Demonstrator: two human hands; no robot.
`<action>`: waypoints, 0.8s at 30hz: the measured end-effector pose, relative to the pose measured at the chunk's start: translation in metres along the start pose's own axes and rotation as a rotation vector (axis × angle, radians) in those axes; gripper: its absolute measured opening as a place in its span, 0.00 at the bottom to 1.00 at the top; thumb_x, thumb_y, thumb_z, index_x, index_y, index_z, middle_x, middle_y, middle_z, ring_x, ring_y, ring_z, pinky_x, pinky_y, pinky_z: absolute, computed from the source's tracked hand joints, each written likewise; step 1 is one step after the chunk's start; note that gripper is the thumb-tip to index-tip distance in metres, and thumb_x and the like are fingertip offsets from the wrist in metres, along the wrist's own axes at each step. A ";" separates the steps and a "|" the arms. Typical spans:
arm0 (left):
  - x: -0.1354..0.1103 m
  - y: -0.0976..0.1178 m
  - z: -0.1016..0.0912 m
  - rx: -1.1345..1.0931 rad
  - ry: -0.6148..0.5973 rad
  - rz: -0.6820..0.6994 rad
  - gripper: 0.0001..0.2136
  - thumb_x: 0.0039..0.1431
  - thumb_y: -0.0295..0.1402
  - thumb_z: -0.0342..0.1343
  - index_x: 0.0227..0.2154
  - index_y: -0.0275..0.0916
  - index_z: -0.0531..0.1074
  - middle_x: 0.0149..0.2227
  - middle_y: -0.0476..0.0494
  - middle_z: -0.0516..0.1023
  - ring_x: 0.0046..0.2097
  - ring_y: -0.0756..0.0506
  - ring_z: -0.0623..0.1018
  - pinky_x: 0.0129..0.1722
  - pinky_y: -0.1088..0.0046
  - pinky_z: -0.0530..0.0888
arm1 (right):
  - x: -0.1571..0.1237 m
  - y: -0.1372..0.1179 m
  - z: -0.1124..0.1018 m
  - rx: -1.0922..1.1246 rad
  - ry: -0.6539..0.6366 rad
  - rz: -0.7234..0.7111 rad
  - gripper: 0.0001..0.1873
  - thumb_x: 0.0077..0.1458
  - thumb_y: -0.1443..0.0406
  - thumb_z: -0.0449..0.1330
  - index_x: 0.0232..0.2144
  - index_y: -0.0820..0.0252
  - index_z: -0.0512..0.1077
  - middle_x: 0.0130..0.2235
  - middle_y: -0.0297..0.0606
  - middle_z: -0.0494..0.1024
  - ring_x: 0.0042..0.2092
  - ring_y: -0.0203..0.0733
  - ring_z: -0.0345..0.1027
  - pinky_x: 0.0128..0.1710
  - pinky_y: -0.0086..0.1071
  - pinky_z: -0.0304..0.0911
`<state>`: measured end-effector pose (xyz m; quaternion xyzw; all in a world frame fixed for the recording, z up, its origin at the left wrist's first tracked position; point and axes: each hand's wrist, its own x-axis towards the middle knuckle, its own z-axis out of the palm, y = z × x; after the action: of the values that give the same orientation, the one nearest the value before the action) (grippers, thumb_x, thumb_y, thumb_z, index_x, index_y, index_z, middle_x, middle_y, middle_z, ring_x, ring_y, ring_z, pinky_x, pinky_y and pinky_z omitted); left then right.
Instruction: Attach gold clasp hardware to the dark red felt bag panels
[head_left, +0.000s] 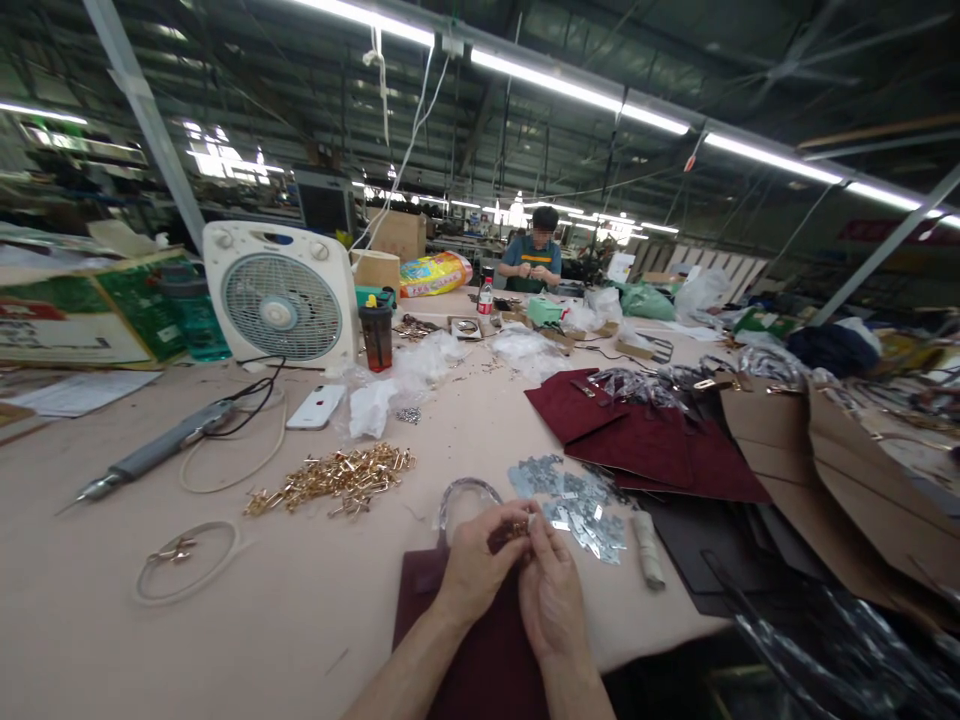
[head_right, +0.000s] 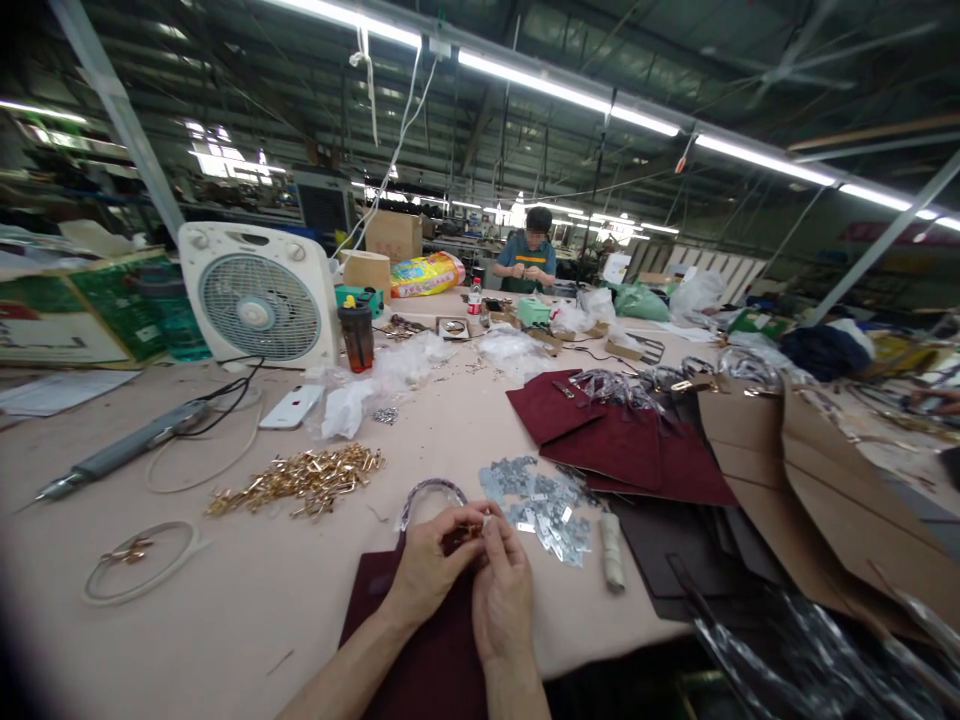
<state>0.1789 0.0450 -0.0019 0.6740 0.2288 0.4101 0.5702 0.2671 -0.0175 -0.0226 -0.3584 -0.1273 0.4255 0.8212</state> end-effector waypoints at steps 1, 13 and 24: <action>-0.001 0.000 -0.001 -0.006 -0.020 0.010 0.11 0.60 0.29 0.64 0.45 0.43 0.82 0.57 0.41 0.82 0.56 0.40 0.81 0.57 0.63 0.78 | 0.000 0.000 0.000 0.005 0.008 0.001 0.20 0.52 0.55 0.76 0.45 0.58 0.82 0.46 0.40 0.84 0.49 0.44 0.77 0.54 0.37 0.72; -0.002 -0.008 -0.006 -0.005 -0.106 0.075 0.14 0.68 0.35 0.58 0.53 0.43 0.80 0.59 0.41 0.80 0.62 0.40 0.77 0.67 0.58 0.71 | 0.003 -0.002 -0.006 0.059 0.041 -0.010 0.16 0.52 0.57 0.76 0.42 0.55 0.84 0.48 0.37 0.83 0.52 0.42 0.75 0.54 0.32 0.71; -0.001 -0.009 -0.004 -0.010 -0.092 0.034 0.16 0.66 0.31 0.59 0.55 0.46 0.79 0.58 0.45 0.81 0.61 0.40 0.78 0.66 0.59 0.72 | 0.003 -0.004 -0.006 0.063 0.004 -0.009 0.16 0.52 0.57 0.76 0.42 0.56 0.84 0.48 0.38 0.84 0.53 0.42 0.74 0.58 0.34 0.69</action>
<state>0.1766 0.0490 -0.0104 0.6930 0.1890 0.3895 0.5765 0.2746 -0.0201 -0.0243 -0.3324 -0.1139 0.4251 0.8342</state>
